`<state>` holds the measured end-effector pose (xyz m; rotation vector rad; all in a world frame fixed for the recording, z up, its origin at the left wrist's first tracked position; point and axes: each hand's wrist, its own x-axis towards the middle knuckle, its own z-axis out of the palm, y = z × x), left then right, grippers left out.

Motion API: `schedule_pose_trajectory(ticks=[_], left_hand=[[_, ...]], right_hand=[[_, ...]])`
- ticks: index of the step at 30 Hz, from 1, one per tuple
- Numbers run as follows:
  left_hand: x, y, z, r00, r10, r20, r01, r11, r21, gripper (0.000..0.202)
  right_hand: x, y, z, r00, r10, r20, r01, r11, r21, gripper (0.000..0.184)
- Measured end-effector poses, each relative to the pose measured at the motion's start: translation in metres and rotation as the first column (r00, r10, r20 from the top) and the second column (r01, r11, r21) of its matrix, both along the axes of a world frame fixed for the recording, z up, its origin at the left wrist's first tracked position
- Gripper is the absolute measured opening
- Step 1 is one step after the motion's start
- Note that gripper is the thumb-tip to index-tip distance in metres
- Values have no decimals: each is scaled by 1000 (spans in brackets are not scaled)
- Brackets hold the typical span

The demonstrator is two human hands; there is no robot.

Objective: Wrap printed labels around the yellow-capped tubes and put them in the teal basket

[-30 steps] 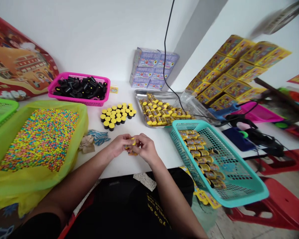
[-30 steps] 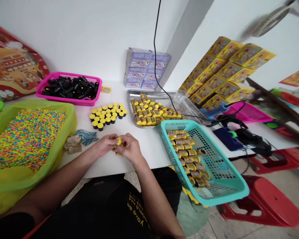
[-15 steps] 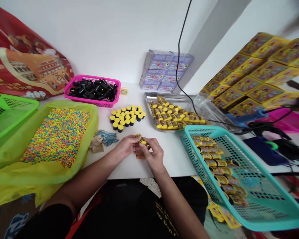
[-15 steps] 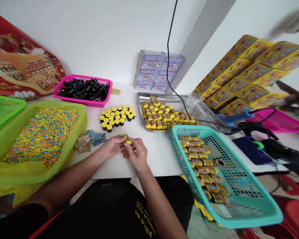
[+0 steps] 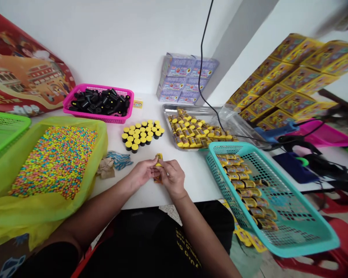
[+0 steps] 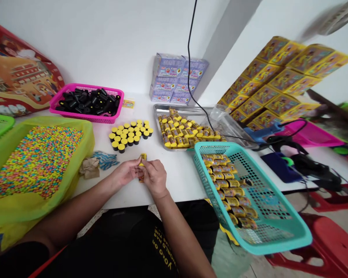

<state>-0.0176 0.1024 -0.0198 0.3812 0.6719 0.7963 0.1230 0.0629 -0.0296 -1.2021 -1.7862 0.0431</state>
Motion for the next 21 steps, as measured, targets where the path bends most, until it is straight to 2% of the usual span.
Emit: schedule_pose_trajectory(ticks=[4, 7, 12, 17, 21], left_hand=[[0, -1, 7, 999, -11, 48, 11, 1000, -1, 15], [1, 0, 11, 998, -3, 64, 5, 1000, -29, 13], [1, 1, 7, 999, 4, 41, -4, 1000, -3, 18], [1, -1, 5, 1000, 19, 25, -19, 1000, 8, 16], [3, -4, 7, 999, -25, 22, 24, 999, 25, 18]], right_hand=[[2, -1, 1, 997, -61, -38, 62, 997, 37, 29], [2, -2, 0, 997, -62, -50, 64, 997, 44, 29], [-1, 0, -6, 999, -39, 20, 37, 995, 89, 28], [-2, 0, -7, 997, 0, -73, 7, 995, 103, 28], [1, -2, -3, 999, -35, 18, 32, 989, 147, 24]])
